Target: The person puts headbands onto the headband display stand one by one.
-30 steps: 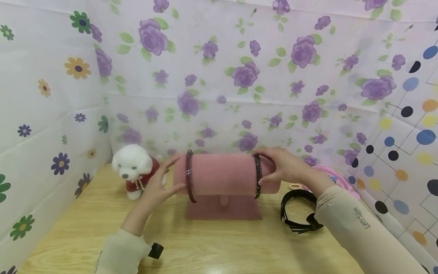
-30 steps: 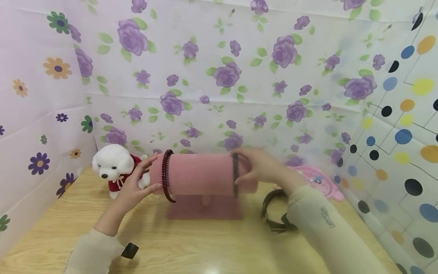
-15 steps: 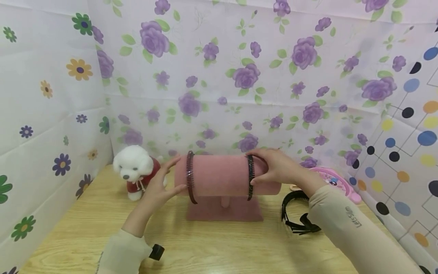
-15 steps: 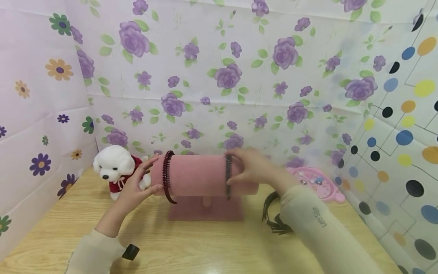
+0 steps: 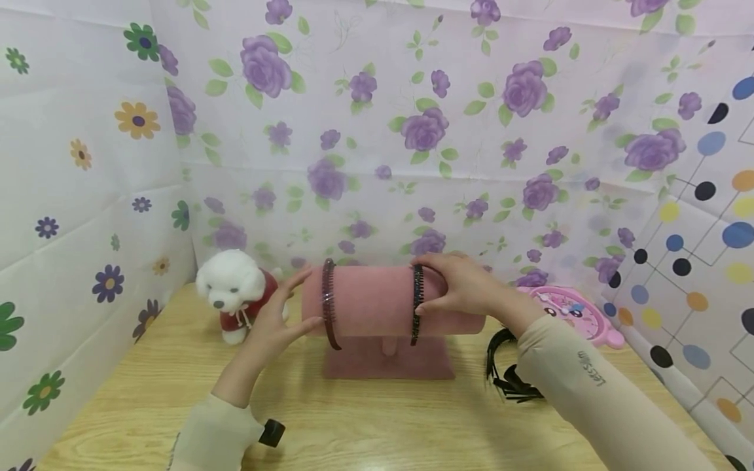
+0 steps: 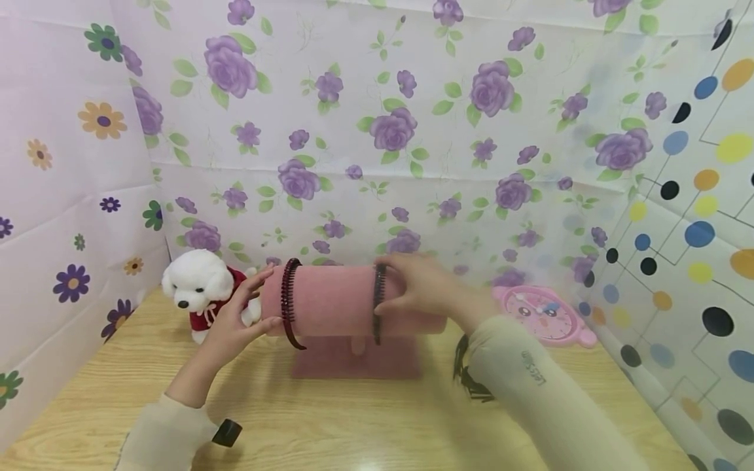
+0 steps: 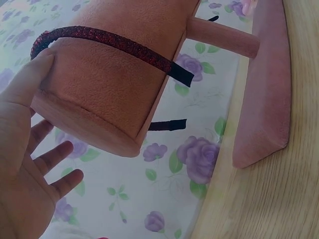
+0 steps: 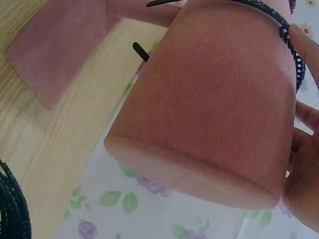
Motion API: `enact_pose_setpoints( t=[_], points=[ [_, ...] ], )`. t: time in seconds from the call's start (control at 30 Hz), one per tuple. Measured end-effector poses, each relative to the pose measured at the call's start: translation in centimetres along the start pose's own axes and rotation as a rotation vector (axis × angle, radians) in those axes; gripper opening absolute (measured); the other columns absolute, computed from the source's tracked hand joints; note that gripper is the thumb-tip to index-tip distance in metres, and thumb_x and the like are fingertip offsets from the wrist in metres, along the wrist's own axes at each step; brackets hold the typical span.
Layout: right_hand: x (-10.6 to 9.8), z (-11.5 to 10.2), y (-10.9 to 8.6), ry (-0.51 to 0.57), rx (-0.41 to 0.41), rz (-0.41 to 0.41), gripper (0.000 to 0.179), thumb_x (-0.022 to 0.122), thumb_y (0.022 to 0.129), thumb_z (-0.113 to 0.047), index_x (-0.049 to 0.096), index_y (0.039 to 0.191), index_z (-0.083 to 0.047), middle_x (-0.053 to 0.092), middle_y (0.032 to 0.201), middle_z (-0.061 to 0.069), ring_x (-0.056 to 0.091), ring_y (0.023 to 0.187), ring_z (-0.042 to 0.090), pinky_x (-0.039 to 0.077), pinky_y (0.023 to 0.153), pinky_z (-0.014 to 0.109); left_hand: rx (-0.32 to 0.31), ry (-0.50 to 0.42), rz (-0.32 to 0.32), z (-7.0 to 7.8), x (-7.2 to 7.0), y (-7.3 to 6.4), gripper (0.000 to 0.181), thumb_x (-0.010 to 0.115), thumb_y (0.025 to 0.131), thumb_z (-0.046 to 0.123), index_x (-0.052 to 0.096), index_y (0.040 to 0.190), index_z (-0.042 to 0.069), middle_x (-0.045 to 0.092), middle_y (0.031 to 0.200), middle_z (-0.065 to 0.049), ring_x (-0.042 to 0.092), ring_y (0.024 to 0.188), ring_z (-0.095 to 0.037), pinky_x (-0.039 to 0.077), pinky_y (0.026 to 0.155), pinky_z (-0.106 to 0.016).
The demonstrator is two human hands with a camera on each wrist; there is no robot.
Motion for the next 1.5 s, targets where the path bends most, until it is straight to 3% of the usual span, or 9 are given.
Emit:
enact_pose_setpoints(
  t=[0.27, 0.53, 1.0, 1.5],
  points=[
    [0.1, -0.8, 0.6, 0.023, -0.019, -0.002, 0.08, 0.077, 0.073, -0.054, 0.047, 0.141, -0.024, 0.055, 0.139, -0.002, 0.051, 0.128, 0.022, 0.035, 0.112, 0.048, 0.019, 0.007, 0.002, 0.2, 0.0, 0.2, 0.084, 0.076, 0.082, 0.021, 0.028, 0.15, 0.032, 0.027, 0.159, -0.007, 0.033, 0.142, -0.032, 0.029, 0.115, -0.056],
    [0.3, -1.8, 1.1, 0.028, -0.032, -0.006, 0.078, 0.078, 0.074, -0.051, 0.049, 0.139, -0.021, 0.057, 0.138, 0.001, 0.051, 0.128, 0.024, 0.04, 0.109, 0.046, 0.008, 0.013, 0.002, 0.1, -0.1, 0.1, 0.083, 0.076, 0.082, 0.022, 0.029, 0.15, 0.032, 0.027, 0.159, -0.005, 0.032, 0.142, -0.033, 0.029, 0.115, -0.057],
    [0.9, -2.7, 2.0, 0.011, -0.075, -0.01, 0.075, 0.076, 0.076, -0.051, 0.049, 0.138, -0.02, 0.056, 0.138, 0.002, 0.05, 0.13, 0.023, 0.038, 0.111, 0.046, 0.006, -0.008, 0.006, 0.2, -0.2, 0.0, 0.082, 0.076, 0.082, 0.022, 0.03, 0.15, 0.032, 0.027, 0.16, -0.002, 0.031, 0.143, -0.032, 0.03, 0.114, -0.056],
    [1.3, -4.1, 2.9, 0.035, -0.071, -0.039, 0.075, 0.077, 0.075, -0.051, 0.048, 0.138, -0.022, 0.055, 0.139, -0.001, 0.047, 0.132, 0.022, 0.038, 0.112, 0.043, -0.005, -0.019, -0.001, 0.2, -0.1, 0.0, 0.082, 0.076, 0.083, 0.023, 0.03, 0.15, 0.032, 0.026, 0.16, -0.002, 0.031, 0.143, -0.033, 0.03, 0.113, -0.06]
  ],
)
Point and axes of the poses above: each hand's wrist, its own y-axis towards the middle knuckle, its own x-axis out of the palm, z = x × y, the point moved 8 cm from there along y, towards the middle knuckle
